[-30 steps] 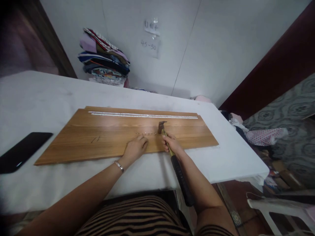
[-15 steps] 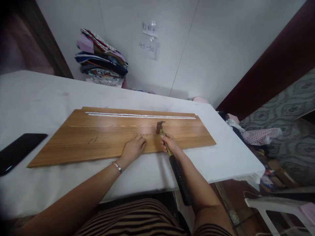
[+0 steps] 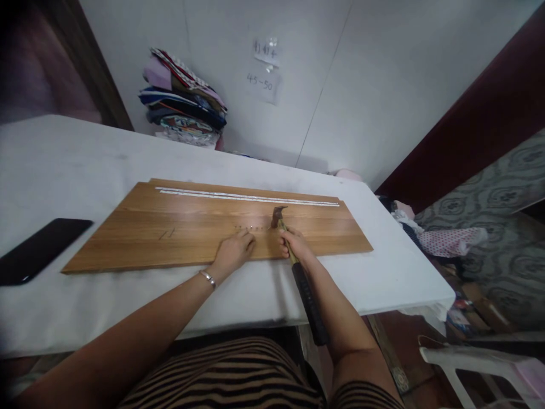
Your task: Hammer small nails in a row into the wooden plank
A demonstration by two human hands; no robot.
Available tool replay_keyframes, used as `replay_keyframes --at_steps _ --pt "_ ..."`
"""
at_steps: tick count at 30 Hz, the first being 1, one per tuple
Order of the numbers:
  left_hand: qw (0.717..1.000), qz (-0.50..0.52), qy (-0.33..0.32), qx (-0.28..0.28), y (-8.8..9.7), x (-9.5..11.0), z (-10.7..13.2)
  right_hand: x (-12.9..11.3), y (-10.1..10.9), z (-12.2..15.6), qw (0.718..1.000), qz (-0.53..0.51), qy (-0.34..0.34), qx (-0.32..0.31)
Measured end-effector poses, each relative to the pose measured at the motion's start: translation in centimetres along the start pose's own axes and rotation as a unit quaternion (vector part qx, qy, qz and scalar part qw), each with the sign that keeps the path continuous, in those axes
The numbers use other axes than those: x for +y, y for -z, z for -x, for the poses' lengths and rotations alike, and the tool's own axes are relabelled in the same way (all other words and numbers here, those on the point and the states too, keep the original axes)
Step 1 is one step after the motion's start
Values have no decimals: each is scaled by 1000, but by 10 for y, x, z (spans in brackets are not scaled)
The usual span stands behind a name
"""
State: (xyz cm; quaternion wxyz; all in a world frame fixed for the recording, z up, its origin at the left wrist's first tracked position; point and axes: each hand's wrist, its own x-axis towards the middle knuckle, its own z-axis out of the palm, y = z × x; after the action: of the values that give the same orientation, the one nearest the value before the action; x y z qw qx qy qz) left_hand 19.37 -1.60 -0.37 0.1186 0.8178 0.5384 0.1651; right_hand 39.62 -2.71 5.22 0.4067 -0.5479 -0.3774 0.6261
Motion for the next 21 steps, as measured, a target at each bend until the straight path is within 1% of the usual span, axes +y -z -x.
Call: replay_keyframes --at_steps 6,12,17,21 --pt "1000 7 13 5 1 1 -1 -2 -1 1 1000 -5 -14 1" --pt "1000 15 16 3 1 1 -1 0 1 -1 1000 -5 -5 -7" --pt "1000 0 2 -2 -3 0 -3 2 3 -2 1000 -7 0 -10" --pt "1000 -11 -3 -11 -2 0 -4 2 4 -3 1000 -5 0 -6"
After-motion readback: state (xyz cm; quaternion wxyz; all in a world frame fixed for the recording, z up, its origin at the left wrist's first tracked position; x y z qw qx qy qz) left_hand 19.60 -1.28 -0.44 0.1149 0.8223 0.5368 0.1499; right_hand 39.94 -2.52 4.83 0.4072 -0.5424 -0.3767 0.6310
